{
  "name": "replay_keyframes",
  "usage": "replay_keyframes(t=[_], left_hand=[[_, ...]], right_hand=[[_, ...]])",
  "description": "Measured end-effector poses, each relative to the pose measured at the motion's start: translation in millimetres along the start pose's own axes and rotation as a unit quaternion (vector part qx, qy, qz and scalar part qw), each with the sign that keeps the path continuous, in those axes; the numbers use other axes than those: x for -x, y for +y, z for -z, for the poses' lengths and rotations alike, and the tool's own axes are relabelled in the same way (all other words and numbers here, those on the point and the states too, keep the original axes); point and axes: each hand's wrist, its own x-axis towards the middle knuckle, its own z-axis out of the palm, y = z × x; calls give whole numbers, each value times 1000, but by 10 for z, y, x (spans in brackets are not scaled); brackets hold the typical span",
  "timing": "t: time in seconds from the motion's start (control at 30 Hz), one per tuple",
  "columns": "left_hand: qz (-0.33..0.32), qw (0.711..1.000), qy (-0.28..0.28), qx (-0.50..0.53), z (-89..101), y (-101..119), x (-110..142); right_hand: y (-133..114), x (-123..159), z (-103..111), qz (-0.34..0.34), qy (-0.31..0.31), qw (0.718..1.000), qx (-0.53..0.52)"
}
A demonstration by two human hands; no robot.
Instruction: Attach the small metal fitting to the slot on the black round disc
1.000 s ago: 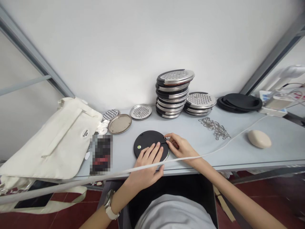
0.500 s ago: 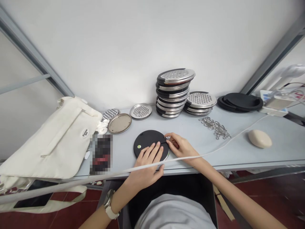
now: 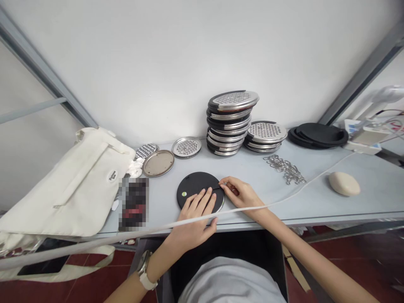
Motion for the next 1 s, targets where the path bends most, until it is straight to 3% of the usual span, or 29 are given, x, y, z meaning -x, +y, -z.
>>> replay_keyframes(t=[0.33, 0.7, 1.0], left_hand=[[2, 1000, -8, 4, -1, -1, 5], [3, 1000, -3, 4, 7, 5, 8], [1, 1000, -7, 4, 10, 0, 5]], right_hand=[[61, -2, -35, 44, 27, 998, -20], [37, -12, -9, 70, 13, 997, -14], [52, 12, -24, 18, -18, 999, -26]])
